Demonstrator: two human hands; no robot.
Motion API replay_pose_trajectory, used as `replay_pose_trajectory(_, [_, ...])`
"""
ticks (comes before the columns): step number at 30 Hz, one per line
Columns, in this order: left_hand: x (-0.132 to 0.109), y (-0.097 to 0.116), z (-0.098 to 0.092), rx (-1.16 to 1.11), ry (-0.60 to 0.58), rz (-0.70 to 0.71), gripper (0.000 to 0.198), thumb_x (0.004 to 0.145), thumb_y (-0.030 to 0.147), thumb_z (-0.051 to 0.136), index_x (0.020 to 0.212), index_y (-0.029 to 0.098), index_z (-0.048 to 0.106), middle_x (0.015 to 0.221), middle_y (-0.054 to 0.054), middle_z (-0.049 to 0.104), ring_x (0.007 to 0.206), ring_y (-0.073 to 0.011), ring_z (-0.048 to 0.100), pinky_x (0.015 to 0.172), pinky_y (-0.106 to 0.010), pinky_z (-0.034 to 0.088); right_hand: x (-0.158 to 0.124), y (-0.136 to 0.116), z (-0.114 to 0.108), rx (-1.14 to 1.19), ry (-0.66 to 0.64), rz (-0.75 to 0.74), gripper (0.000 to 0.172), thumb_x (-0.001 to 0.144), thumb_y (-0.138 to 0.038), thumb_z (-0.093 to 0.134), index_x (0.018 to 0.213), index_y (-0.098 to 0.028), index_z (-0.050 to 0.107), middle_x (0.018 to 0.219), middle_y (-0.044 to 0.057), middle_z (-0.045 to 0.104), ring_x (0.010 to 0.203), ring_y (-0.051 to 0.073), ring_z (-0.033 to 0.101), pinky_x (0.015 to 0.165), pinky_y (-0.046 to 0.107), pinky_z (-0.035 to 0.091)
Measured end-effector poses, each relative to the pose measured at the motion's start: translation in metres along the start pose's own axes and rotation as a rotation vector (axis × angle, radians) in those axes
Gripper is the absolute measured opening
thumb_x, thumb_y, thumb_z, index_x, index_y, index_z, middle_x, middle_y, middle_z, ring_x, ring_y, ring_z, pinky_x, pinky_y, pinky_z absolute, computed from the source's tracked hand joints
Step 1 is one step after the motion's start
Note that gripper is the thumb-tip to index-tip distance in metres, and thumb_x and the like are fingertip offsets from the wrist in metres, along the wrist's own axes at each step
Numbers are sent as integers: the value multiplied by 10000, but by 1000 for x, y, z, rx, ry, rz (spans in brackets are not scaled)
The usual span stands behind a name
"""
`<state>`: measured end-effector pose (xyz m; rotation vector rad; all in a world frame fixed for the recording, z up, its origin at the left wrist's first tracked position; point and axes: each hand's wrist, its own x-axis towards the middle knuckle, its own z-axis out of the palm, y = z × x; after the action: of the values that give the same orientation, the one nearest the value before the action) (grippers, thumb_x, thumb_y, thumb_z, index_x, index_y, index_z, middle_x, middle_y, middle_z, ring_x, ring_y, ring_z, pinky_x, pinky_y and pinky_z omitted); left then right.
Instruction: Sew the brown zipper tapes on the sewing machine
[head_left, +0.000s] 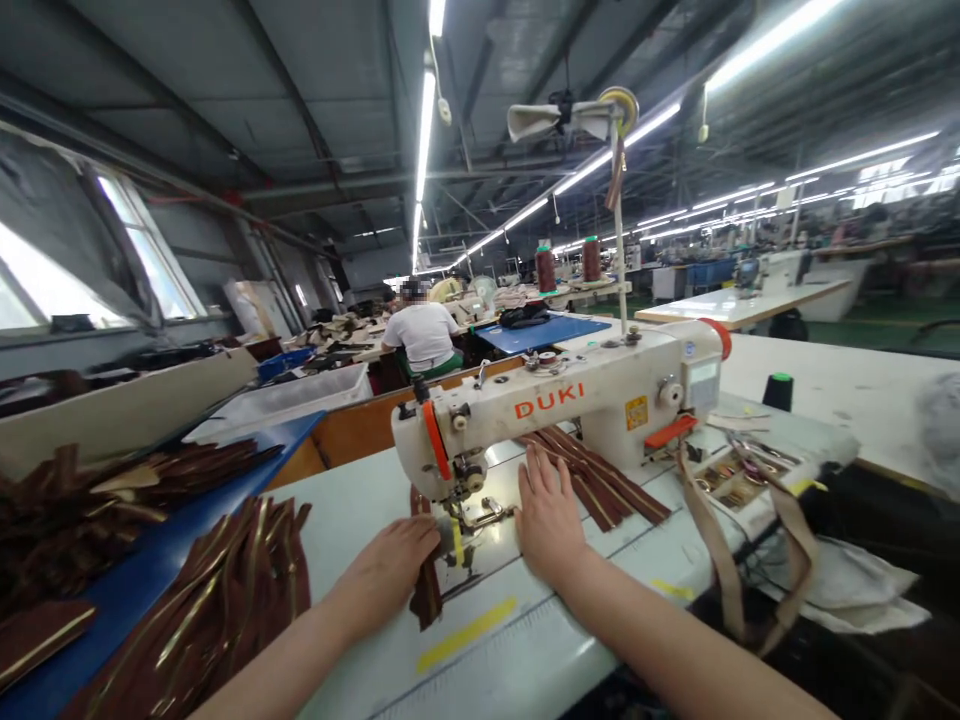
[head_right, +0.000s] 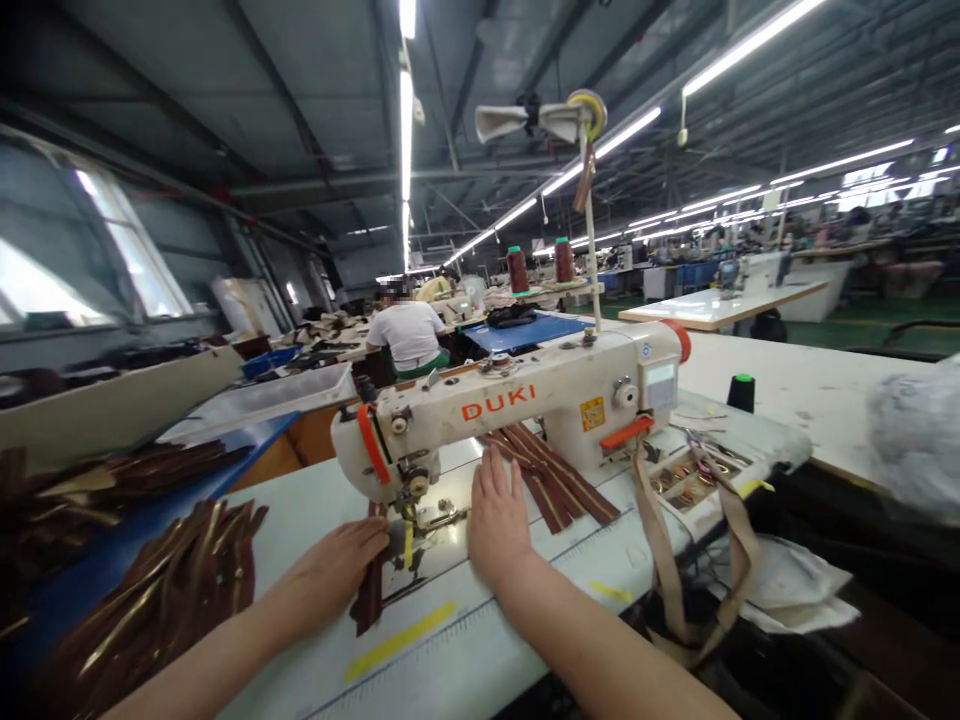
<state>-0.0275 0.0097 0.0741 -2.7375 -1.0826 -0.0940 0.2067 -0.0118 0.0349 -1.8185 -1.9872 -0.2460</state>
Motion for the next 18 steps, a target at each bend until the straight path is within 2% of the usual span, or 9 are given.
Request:
replay_pose_trajectory(7, [1, 5, -6, -24, -62, -30, 367, 697, 2, 405, 916, 217, 607, 1071, -71, 672, 1035, -235, 610, 948, -383, 425, -3, -1, -5, 47, -26, 5, 582, 866, -232, 418, 1397, 2, 365, 1515, 186, 191, 1424, 292, 88, 1141, 510, 54])
replay_pose_trajectory(10, [-1, 12, -10, -57, -75, -78, 285, 669, 10, 409, 783, 224, 558, 898, -48, 677, 914, -234, 634, 856, -360, 452, -1, 0, -5, 49, -28, 19, 568, 869, -226, 424, 1388, 1, 381, 1509, 194, 215, 1423, 303, 90, 1136, 521, 53])
replay_pose_trajectory(12, [-4, 20, -15, -76, -72, -117, 219, 700, 44, 406, 754, 227, 514, 820, -31, 656, 822, -222, 638, 763, -333, 465, -2, 1, -7, 68, -16, 12, 543, 865, -218, 445, 1366, -9, 421, 1496, 208, 250, 1415, 318, 120, 1127, 540, 69])
replay_pose_trajectory(15, [-9, 35, -25, -189, -41, -208, 122, 786, 141, 389, 769, 231, 469, 749, 4, 613, 707, -188, 616, 650, -284, 446, -10, 0, -9, 264, 32, -56, 400, 853, -173, 468, 1227, -83, 578, 1386, 199, 460, 1354, 316, 292, 1101, 528, 184])
replay_pose_trajectory(17, [-12, 47, -30, -379, -27, -295, 77, 787, 189, 399, 774, 231, 463, 691, 28, 572, 654, -170, 585, 609, -260, 424, -21, -3, -11, 577, 35, -78, 306, 837, -131, 470, 1084, -143, 651, 1189, 139, 627, 1199, 263, 486, 1025, 439, 346])
replay_pose_trajectory(18, [-13, 53, -33, -496, -25, -338, 59, 771, 209, 416, 778, 229, 471, 673, 36, 551, 639, -165, 566, 594, -253, 414, -27, -5, -12, 775, -3, -72, 276, 821, -122, 481, 1029, -160, 659, 1084, 104, 668, 1087, 231, 559, 950, 386, 419])
